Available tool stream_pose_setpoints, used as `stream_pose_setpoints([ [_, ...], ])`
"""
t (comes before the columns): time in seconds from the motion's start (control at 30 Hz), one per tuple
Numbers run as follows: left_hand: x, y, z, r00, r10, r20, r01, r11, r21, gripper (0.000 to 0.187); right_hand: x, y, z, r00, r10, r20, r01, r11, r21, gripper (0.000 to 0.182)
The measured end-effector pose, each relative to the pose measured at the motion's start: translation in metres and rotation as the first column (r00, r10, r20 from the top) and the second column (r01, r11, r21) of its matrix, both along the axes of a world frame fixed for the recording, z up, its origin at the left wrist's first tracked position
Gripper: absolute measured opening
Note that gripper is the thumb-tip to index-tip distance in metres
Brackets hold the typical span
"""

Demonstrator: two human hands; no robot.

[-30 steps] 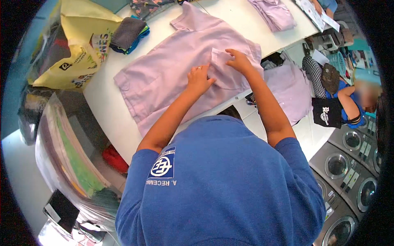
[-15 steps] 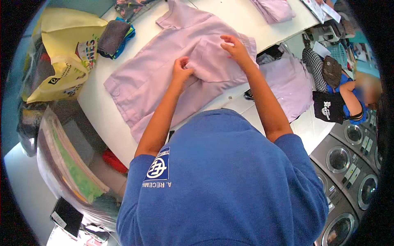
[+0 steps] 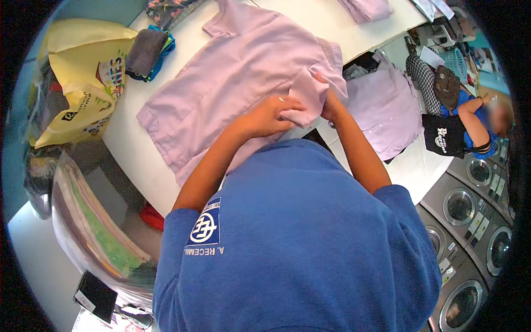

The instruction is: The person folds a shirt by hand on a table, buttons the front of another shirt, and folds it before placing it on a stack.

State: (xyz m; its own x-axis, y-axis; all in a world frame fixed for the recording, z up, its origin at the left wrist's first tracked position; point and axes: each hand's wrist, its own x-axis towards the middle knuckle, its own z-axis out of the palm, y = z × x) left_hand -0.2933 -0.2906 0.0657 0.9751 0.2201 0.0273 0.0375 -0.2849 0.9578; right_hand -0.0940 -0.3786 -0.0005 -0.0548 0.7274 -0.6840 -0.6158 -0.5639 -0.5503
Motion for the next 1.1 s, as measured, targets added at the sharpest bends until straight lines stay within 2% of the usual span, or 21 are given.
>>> stream_pose_setpoints([
  [0.03, -0.01, 0.003, -0.006, 0.992, 0.117, 0.037, -0.12, 0.985, 0.122, 0.042, 0.003, 0.002, -0.002, 0.993, -0.085, -0.083, 0.085, 0.996, -0.003, 0.063],
  [0.07, -0.021, 0.009, -0.012, 0.993, 0.116, 0.035, -0.119, 0.985, 0.121, 0.042, 0.005, 0.002, -0.004, 0.971, -0.171, -0.165, 0.171, 0.985, -0.012, 0.068],
  [0.1, -0.033, 0.017, -0.016, 0.943, 0.285, -0.173, -0.278, 0.958, 0.065, 0.042, 0.007, 0.002, 0.008, 0.966, -0.122, -0.227, 0.11, 0.992, -0.063, 0.069],
  [0.13, -0.046, 0.022, -0.021, 0.825, 0.419, -0.38, -0.436, 0.899, 0.044, 0.042, 0.011, -0.001, 0.006, 0.965, -0.125, -0.23, 0.112, 0.991, -0.066, 0.069],
  [0.17, -0.06, 0.025, -0.028, 0.823, 0.417, -0.386, -0.436, 0.899, 0.041, 0.042, 0.017, -0.004, 0.003, 0.981, -0.059, -0.187, 0.052, 0.998, -0.041, 0.069],
  [0.23, -0.086, 0.023, -0.048, 0.73, 0.374, -0.572, -0.44, 0.898, 0.026, 0.042, 0.016, -0.004, 0.002, 0.999, 0.032, -0.013, -0.031, 0.997, 0.077, 0.063],
  [0.27, -0.096, 0.016, -0.06, 0.726, 0.376, -0.575, -0.445, 0.895, 0.024, 0.042, 0.016, -0.007, 0.005, 0.999, 0.038, -0.015, -0.037, 0.997, 0.073, 0.063],
  [0.3, -0.107, 0.005, -0.072, 0.742, 0.334, -0.581, -0.474, 0.874, -0.103, 0.043, 0.014, -0.01, 0.015, 0.985, 0.108, 0.138, -0.109, 0.994, -0.004, 0.064],
  [0.33, -0.113, -0.003, -0.071, 0.76, 0.293, -0.58, -0.496, 0.838, -0.226, 0.043, 0.014, -0.01, 0.024, 0.942, 0.186, 0.281, -0.167, 0.982, -0.089, 0.066],
  [0.4, -0.117, -0.02, -0.065, 0.787, 0.371, -0.493, -0.501, 0.851, -0.158, 0.043, 0.015, -0.009, 0.036, 0.906, 0.237, 0.349, -0.212, 0.971, -0.11, 0.065],
  [0.47, -0.112, -0.028, -0.056, 0.747, 0.463, -0.477, -0.451, 0.88, 0.147, 0.045, 0.019, -0.01, 0.037, 0.863, 0.286, 0.416, -0.255, 0.958, -0.131, 0.064],
  [0.57, -0.102, -0.034, -0.06, 0.686, 0.505, -0.524, -0.414, 0.863, 0.289, 0.048, 0.027, -0.003, 0.034, 0.885, 0.33, 0.33, -0.271, 0.939, -0.213, 0.065],
  [0.67, -0.089, -0.035, -0.062, 0.739, 0.53, -0.416, -0.407, 0.843, 0.35, 0.058, 0.026, 0.002, 0.027, 0.788, 0.459, 0.411, -0.403, 0.889, -0.219, 0.052],
  [0.73, -0.073, -0.036, -0.059, 0.77, 0.55, -0.325, -0.415, 0.817, 0.401, 0.063, 0.03, 0.006, -0.002, 0.702, 0.524, 0.481, -0.559, 0.825, -0.083, 0.031],
  [0.77, -0.066, -0.037, -0.056, 0.797, 0.557, -0.233, -0.421, 0.789, 0.446, 0.067, 0.032, 0.007, -0.007, 0.703, 0.525, 0.481, -0.559, 0.825, -0.083, 0.031],
  [0.83, -0.051, -0.036, -0.059, 0.828, 0.527, -0.189, -0.402, 0.794, 0.456, 0.068, 0.027, 0.01, -0.002, 0.962, 0.238, 0.137, -0.245, 0.969, 0.037, 0.021],
  [0.87, -0.043, -0.035, -0.059, 0.857, 0.496, -0.141, -0.384, 0.796, 0.468, 0.07, 0.024, 0.011, 0.0, 0.962, 0.237, 0.138, -0.243, 0.969, 0.034, 0.021],
  [0.93, -0.03, -0.034, -0.064, 0.846, 0.523, -0.101, -0.414, 0.766, 0.492, 0.066, 0.019, 0.014, 0.003, 0.997, 0.06, 0.055, -0.064, 0.995, 0.074, 0.016],
  [1.0, -0.024, -0.028, -0.071, 0.838, 0.542, -0.065, -0.437, 0.738, 0.515, 0.063, 0.027, 0.01, -0.016, 0.992, 0.108, 0.066, -0.114, 0.99, 0.085, 0.023],
  [1.07, -0.02, -0.024, -0.082, 0.808, 0.585, -0.069, -0.474, 0.716, 0.512, 0.057, 0.022, 0.007, -0.01, 0.932, 0.162, 0.325, -0.183, 0.983, 0.034, 0.031],
  [1.1, -0.02, -0.021, -0.086, 0.813, 0.578, -0.071, -0.469, 0.722, 0.509, 0.057, 0.02, 0.006, -0.005, 0.933, 0.155, 0.325, -0.174, 0.984, 0.031, 0.031],
])
